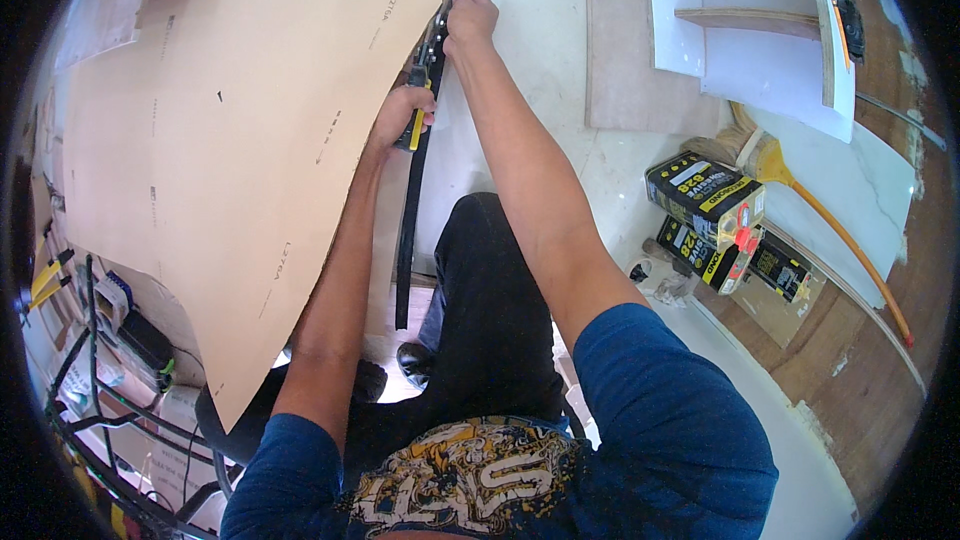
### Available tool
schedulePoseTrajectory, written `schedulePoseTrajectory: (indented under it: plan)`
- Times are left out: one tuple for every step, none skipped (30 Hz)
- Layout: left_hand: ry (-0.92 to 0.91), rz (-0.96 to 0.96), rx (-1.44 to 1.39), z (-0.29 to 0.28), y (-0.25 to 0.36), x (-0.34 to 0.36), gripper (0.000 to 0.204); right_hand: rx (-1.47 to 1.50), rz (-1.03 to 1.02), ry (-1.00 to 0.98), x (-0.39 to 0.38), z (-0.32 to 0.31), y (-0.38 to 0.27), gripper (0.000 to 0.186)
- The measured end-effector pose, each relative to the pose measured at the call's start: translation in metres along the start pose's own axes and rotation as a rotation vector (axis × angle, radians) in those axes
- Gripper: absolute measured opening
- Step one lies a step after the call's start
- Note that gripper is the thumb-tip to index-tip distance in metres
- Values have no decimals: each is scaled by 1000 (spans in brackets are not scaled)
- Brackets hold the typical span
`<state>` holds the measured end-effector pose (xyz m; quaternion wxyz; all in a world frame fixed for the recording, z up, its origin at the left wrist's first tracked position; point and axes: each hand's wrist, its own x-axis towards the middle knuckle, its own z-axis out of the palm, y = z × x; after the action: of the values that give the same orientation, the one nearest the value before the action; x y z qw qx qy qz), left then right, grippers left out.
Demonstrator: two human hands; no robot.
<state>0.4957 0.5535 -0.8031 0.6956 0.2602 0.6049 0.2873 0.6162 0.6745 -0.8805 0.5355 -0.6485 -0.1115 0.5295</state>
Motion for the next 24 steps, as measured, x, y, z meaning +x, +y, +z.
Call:
schedulePoseTrajectory:
  plan:
    - [9,4,22,0,1,-3,19,-23,-8,2,-1,0,2,33]
    - [11,12,44,3,5,-6,19,-45,-24,7,4,-3,3,33]
    - [12,21,67,6,8,-7,19,-67,-39,13,9,-6,4,33]
    - [-9,17,49,6,7,-5,20,-58,-48,-3,15,-9,5,33]
    - [-20,11,33,3,3,-1,20,-48,-49,-26,15,-8,6,33]
    - [-33,4,17,1,-1,2,20,-39,-51,-47,14,-8,8,32]
    - [-43,-17,16,1,-4,8,20,-62,-63,-45,14,-10,8,32]
    - [-52,-35,16,0,-3,13,21,-82,-76,-46,12,-9,6,32]
    - [-61,-53,16,-1,-3,18,21,-103,-90,-47,9,-7,4,32]
    - [-46,-56,40,-2,-4,21,21,-95,-68,-42,6,-5,2,32]
    - [-22,-65,61,-6,-7,22,21,-91,-37,-42,-9,2,-4,32]
    - [-14,-70,82,-5,-6,21,21,-87,-16,-30,-15,1,-9,32]
    - [8,-45,67,-3,-7,17,21,-95,-25,-30,-14,-1,-7,32]
    - [29,-18,54,3,-5,10,22,-99,-36,-29,-11,-5,-6,33]
    - [50,10,41,6,-1,5,22,-104,-47,-28,-8,-8,-4,33]
    - [43,19,49,7,4,6,22,-87,-68,-31,-2,-9,-5,34]
    - [42,26,58,5,6,6,23,-90,-65,-32,-3,-8,-5,33]
    - [40,32,67,4,7,7,23,-92,-63,-33,-3,-8,-5,33]
    - [31,45,62,3,5,8,24,-95,-61,-34,-3,-8,-5,33]
    - [23,58,58,2,3,9,24,-108,-62,-35,-4,-7,-5,33]
    - [14,72,53,1,0,11,24,-121,-63,-36,-5,-7,-4,33]
    - [18,88,43,1,-2,12,24,-134,-65,-37,-6,-7,-5,33]
    - [21,104,33,2,-2,11,24,-131,-66,-32,-7,-7,-5,33]
    - [23,120,22,3,-1,10,23,-127,-67,-26,-8,-8,-6,33]
